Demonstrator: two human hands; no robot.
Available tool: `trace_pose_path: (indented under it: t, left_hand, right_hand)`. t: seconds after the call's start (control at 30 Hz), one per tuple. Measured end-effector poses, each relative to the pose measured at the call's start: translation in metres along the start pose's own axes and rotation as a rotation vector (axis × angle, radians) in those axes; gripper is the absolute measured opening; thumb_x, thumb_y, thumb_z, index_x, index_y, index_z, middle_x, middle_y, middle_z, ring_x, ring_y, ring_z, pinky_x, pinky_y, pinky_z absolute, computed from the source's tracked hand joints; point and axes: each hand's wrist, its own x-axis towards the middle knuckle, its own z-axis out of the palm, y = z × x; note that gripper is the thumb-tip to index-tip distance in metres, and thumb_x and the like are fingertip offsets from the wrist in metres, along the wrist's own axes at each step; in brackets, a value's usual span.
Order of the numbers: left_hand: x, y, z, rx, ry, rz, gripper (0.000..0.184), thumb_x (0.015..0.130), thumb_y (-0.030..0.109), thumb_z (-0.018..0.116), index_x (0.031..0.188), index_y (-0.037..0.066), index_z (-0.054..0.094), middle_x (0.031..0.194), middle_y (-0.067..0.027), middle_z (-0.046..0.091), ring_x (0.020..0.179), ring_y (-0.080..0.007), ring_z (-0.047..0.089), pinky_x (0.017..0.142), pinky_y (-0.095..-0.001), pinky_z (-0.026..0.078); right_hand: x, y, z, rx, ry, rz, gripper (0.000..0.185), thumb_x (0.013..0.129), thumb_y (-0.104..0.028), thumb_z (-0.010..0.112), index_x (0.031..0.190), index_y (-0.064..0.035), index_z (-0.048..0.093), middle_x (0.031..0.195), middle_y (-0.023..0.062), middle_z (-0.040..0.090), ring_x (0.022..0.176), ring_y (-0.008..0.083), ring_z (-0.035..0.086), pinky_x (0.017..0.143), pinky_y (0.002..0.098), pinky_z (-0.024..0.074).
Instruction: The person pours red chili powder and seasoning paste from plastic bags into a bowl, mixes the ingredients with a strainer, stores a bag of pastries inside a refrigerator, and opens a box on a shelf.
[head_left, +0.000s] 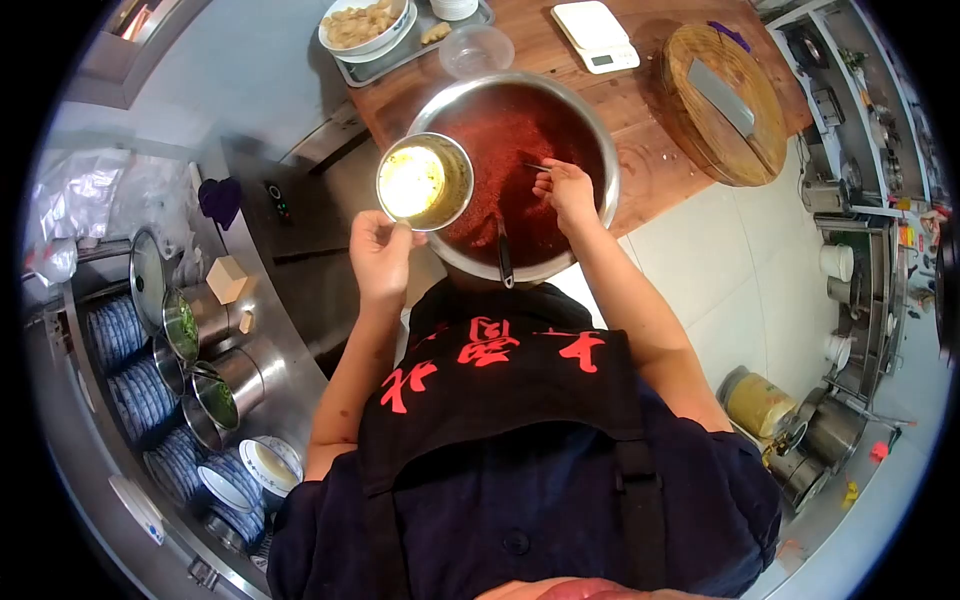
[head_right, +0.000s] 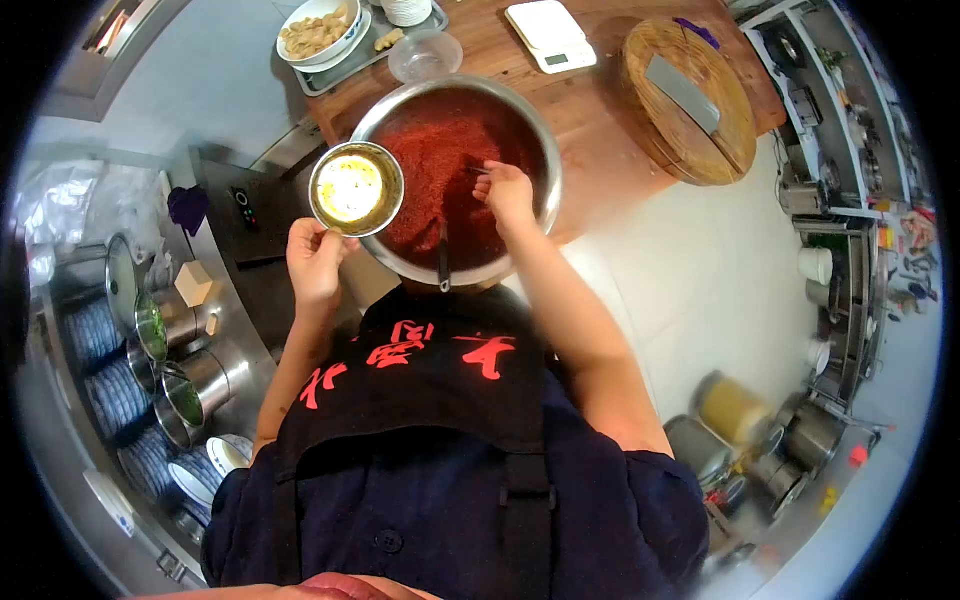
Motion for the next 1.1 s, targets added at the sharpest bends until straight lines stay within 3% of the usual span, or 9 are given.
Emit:
trace_pose_path:
  t: [0.17, 0.63, 0.8, 0.9, 0.93, 0.97, 1.03, 1.1]
  left_hand:
    - [0.002, -0.004, 0.010, 0.035, -0.018, -0.005, 0.013, 0.078, -0.006, 0.048, 0.084, 0.004, 0.041, 0.072, -0.0074, 0.055, 0.062, -0.0135, 0.057, 0.060, -0.0264, 0.049]
    - [0.026, -0.014, 0.034, 0.199, -0.122, -0.045, 0.010, 0.079, -0.004, 0.048, 0.084, 0.001, 0.041, 0.075, -0.0097, 0.053, 0.064, -0.0157, 0.059, 0.058, -0.0267, 0.051]
    - [0.031, -0.017, 0.041, 0.172, -0.168, -0.155, 0.009, 0.081, 0.001, 0.049, 0.087, 0.001, 0.043, 0.077, -0.0103, 0.054, 0.065, -0.0165, 0.059, 0.059, -0.0272, 0.051]
    - [0.029, -0.016, 0.044, 0.070, -0.195, -0.243, 0.009, 0.082, 0.003, 0.050, 0.088, 0.001, 0.043, 0.079, -0.0106, 0.053, 0.066, -0.0172, 0.059, 0.061, -0.0278, 0.051]
    - [0.029, -0.016, 0.044, 0.033, -0.199, -0.268, 0.009, 0.082, 0.003, 0.050, 0.088, 0.001, 0.043, 0.080, -0.0107, 0.053, 0.067, -0.0174, 0.059, 0.061, -0.0279, 0.051]
    - [0.029, -0.017, 0.043, 0.033, -0.199, -0.276, 0.009, 0.082, 0.003, 0.050, 0.088, 0.001, 0.043, 0.080, -0.0107, 0.053, 0.067, -0.0175, 0.059, 0.061, -0.0280, 0.051]
    - [0.030, -0.020, 0.040, 0.031, -0.193, -0.293, 0.009, 0.082, 0.003, 0.050, 0.089, 0.002, 0.043, 0.081, -0.0109, 0.053, 0.067, -0.0176, 0.059, 0.061, -0.0281, 0.051]
    - [0.029, -0.015, 0.036, 0.073, -0.163, -0.267, 0.009, 0.082, 0.002, 0.049, 0.088, 0.002, 0.043, 0.081, -0.0109, 0.053, 0.066, -0.0174, 0.059, 0.061, -0.0279, 0.051]
  right_hand:
    - [0.001, -0.004, -0.011, 0.185, 0.008, 0.103, 0.023, 0.089, -0.008, 0.040, 0.105, 0.0026, 0.052, 0.085, 0.0123, 0.055, 0.072, 0.0180, 0.055, 0.067, 0.0299, 0.0517]
    - [-0.053, -0.053, -0.025, 0.266, -0.079, -0.042, 0.025, 0.092, -0.013, 0.042, 0.111, 0.0005, 0.051, 0.084, 0.0077, 0.057, 0.074, 0.0142, 0.055, 0.070, 0.0275, 0.0507]
    - [-0.088, -0.067, -0.006, 0.212, -0.166, -0.090, 0.024, 0.091, -0.012, 0.042, 0.110, -0.0012, 0.053, 0.084, 0.0065, 0.057, 0.072, 0.0141, 0.055, 0.069, 0.0276, 0.0511]
    - [-0.098, -0.048, 0.007, -0.189, -0.242, -0.326, 0.021, 0.089, -0.007, 0.045, 0.107, -0.0037, 0.056, 0.083, 0.0073, 0.057, 0.074, 0.0168, 0.057, 0.070, 0.0282, 0.0494]
    - [-0.101, -0.046, 0.010, -0.564, -0.222, -0.647, 0.022, 0.083, -0.001, 0.050, 0.103, -0.0055, 0.059, 0.082, 0.0100, 0.057, 0.076, 0.0217, 0.058, 0.070, 0.0302, 0.0476]
    - [-0.108, -0.047, 0.007, -0.745, -0.260, -0.868, 0.024, 0.079, 0.002, 0.053, 0.100, -0.0057, 0.059, 0.082, 0.0129, 0.056, 0.077, 0.0266, 0.057, 0.068, 0.0332, 0.0466]
    - [-0.111, -0.051, 0.010, -0.720, -0.230, -1.028, 0.025, 0.077, 0.003, 0.053, 0.100, -0.0055, 0.059, 0.081, 0.0128, 0.055, 0.075, 0.0267, 0.057, 0.065, 0.0335, 0.0463]
    - [-0.096, -0.056, 0.006, -0.726, -0.119, -1.034, 0.023, 0.084, 0.004, 0.046, 0.103, -0.0020, 0.057, 0.082, 0.0095, 0.054, 0.074, 0.0188, 0.056, 0.066, 0.0276, 0.0458]
